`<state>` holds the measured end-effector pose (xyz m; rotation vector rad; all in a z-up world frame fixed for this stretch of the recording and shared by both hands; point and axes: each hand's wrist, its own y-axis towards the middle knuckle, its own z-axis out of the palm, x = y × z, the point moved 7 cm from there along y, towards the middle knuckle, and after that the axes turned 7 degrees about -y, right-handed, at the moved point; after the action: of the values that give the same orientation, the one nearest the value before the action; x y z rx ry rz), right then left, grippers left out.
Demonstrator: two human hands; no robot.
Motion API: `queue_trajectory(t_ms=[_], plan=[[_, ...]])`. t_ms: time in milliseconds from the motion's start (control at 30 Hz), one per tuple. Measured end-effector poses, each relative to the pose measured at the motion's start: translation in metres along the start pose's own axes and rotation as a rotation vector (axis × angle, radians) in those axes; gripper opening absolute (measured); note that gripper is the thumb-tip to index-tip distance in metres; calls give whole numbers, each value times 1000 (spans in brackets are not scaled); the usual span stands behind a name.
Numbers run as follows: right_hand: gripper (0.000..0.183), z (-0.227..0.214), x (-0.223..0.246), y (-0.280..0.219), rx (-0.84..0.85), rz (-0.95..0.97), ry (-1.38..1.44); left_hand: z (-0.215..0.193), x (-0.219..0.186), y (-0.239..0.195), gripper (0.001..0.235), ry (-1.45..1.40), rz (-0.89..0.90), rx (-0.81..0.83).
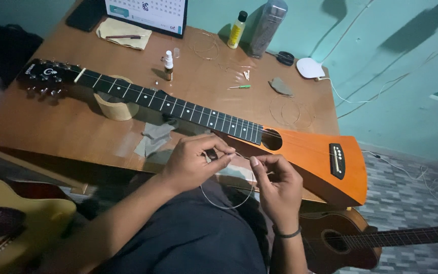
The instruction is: The person changes the strings on an acoustic guitar. They begin by adjusting the tuning pegs on the headstock, then use a small tool to work on the bridge area. The person then handles a new guitar string, threading it through the bridge and winding it onto the tuning pegs.
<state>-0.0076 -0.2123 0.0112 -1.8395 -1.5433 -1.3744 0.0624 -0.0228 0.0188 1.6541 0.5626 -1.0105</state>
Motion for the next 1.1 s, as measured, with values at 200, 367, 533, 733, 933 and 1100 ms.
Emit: queue_trajectory(t_ms=[200,367,533,733,933,1100], plan=[[11,-12,15,1,43,-133,-308,10,-12,-2,9,77,208,266],[14,-15,15,3,152,-33,-203,12,-12,-9,12,130,310,250],[11,-10,7,-9,225,140,-30,14,-24,-14,10,309,483,232],[14,4,3,-23,274,245,32,15,-37,-18,11,417,564,138],[12,16,19,-23,166,-108,-276,12,-20,-9,4,142,169,106],[12,15,16,-22,31,-135,-135,8,15,-14,8,-120,-443,30]])
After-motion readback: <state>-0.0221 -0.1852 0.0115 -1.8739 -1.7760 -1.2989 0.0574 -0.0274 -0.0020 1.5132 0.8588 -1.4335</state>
